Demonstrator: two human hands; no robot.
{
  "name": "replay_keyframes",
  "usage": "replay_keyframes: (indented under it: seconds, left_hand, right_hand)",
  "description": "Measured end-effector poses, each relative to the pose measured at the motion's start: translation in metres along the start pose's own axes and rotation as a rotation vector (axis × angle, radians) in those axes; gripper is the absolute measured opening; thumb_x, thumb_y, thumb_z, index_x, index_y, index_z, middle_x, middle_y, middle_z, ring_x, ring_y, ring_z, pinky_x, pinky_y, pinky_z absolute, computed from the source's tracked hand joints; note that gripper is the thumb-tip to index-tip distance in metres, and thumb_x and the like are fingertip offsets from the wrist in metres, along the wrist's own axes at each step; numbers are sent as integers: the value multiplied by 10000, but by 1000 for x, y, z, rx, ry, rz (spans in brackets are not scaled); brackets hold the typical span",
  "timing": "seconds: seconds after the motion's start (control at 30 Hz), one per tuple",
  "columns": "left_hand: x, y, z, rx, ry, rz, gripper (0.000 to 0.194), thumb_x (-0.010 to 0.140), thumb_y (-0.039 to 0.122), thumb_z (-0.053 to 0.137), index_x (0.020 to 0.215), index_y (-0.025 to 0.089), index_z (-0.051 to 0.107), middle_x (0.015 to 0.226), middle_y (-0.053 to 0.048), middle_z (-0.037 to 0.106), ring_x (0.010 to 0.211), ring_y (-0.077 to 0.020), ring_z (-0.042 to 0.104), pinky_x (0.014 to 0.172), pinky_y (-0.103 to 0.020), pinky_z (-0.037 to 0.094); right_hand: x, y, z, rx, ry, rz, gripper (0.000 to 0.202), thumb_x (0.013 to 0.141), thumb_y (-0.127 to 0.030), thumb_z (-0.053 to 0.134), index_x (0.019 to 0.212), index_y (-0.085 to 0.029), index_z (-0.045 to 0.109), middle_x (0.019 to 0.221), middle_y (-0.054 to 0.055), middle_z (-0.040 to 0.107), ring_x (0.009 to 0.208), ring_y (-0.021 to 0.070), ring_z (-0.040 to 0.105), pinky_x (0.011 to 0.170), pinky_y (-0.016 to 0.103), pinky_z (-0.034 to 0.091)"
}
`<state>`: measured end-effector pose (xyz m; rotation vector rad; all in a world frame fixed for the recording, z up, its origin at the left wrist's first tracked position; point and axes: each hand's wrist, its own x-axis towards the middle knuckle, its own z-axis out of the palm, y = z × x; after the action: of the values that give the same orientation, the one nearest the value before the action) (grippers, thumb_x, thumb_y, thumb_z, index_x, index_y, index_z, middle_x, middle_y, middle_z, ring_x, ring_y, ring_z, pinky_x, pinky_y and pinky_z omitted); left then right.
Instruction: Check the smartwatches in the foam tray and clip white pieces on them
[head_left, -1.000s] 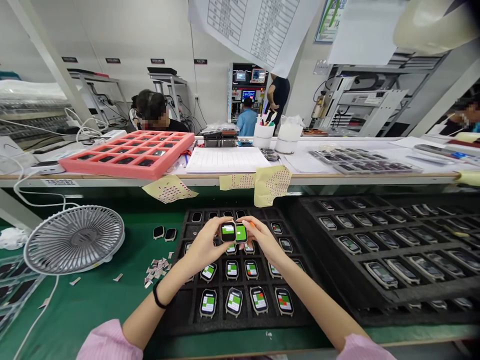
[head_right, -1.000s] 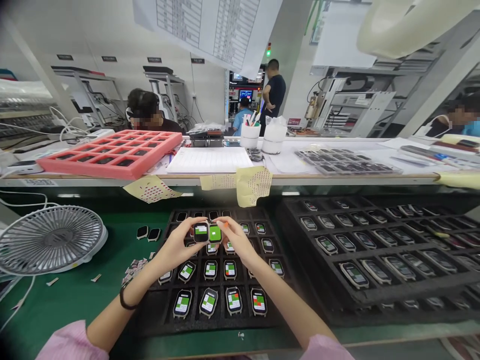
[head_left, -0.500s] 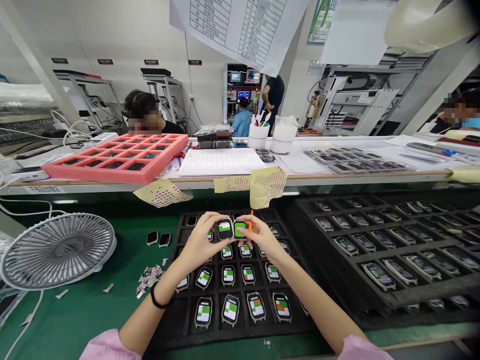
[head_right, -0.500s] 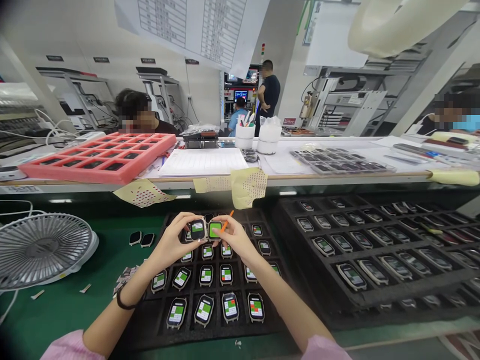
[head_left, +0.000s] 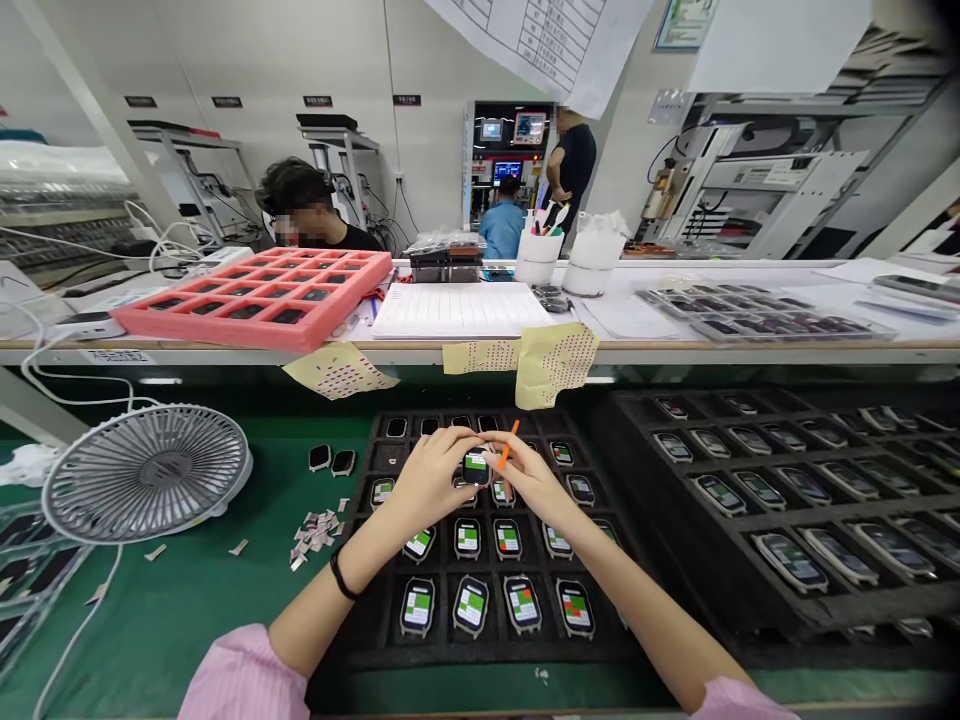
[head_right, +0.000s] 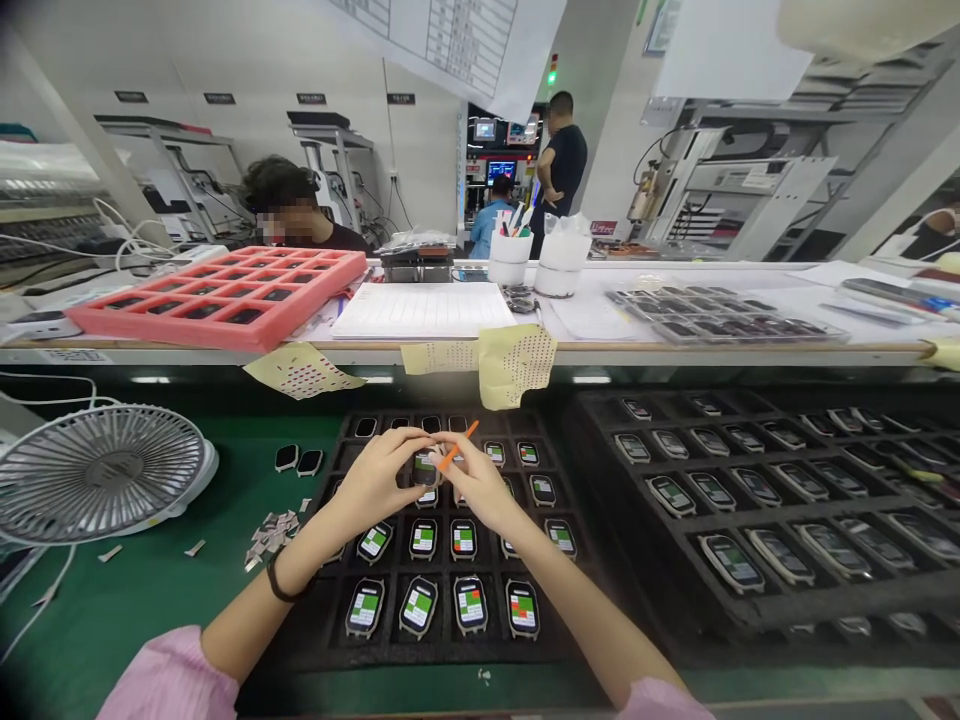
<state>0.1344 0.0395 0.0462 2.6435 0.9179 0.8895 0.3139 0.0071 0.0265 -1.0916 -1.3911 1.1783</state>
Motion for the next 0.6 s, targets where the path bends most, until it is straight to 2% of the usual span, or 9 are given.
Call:
replay_keyframes:
  seconds: [0.13, 0.23, 0.33, 0.43, 0.5, 0.6]
  left_hand:
    - [2, 0, -7, -215, 39, -20, 368, 734, 206, 713, 1087, 206, 606, 1118, -84, 623, 1047, -237, 593, 908, -382, 494]
    - [3, -1, -7, -313, 26, -46, 373, 733, 202, 724, 1088, 198, 609, 1112, -81, 625, 1052, -227, 595, 916, -364, 491]
    - [4, -3, -5, -355, 27, -70, 395, 715, 219, 751, 1084, 194, 615, 1099, -81, 636, 1030, -224, 603, 885, -352, 502]
    - [4, -9, -6, -377, 83, -145, 397, 707, 250, 757, 1071, 181, 614, 1051, -78, 652, 943, -209, 620, 746, -301, 528]
    - [4, -13, -8, -378, 109, -196, 401, 705, 260, 751, 1072, 177, 611, 1026, -74, 658, 901, -199, 623, 690, -279, 522]
    - [4, -16, -10, -368, 123, -224, 398, 706, 293, 747, 1062, 181, 611, 1026, -73, 659, 899, -200, 619, 691, -281, 516]
  right_hand:
    - [4, -7, -2, 188, 0, 79, 440, 775, -494, 652, 1097, -196, 625, 788, 13, 570, 603, 120, 564, 406, 198, 441]
    - [5, -6, -2, 254, -6, 132, 440, 769, -464, 673, 1109, -189, 626, 766, 16, 591, 624, 131, 597, 402, 190, 454]
    - [6, -3, -1, 330, -22, 189, 400, 776, -432, 679, 1085, -182, 634, 768, 24, 624, 597, 125, 609, 382, 182, 441]
    - [7, -1, -1, 362, -28, 224, 407, 762, -408, 694, 1084, -169, 626, 772, 44, 663, 609, 153, 658, 363, 178, 411]
    - [8, 0, -3, 336, -16, 218, 426, 742, -383, 718, 1099, -174, 618, 772, 46, 675, 630, 173, 685, 361, 174, 395]
    - [9, 3, -4, 311, 4, 179, 425, 720, -363, 745, 1087, -183, 626, 704, 7, 644, 603, 167, 685, 363, 171, 377]
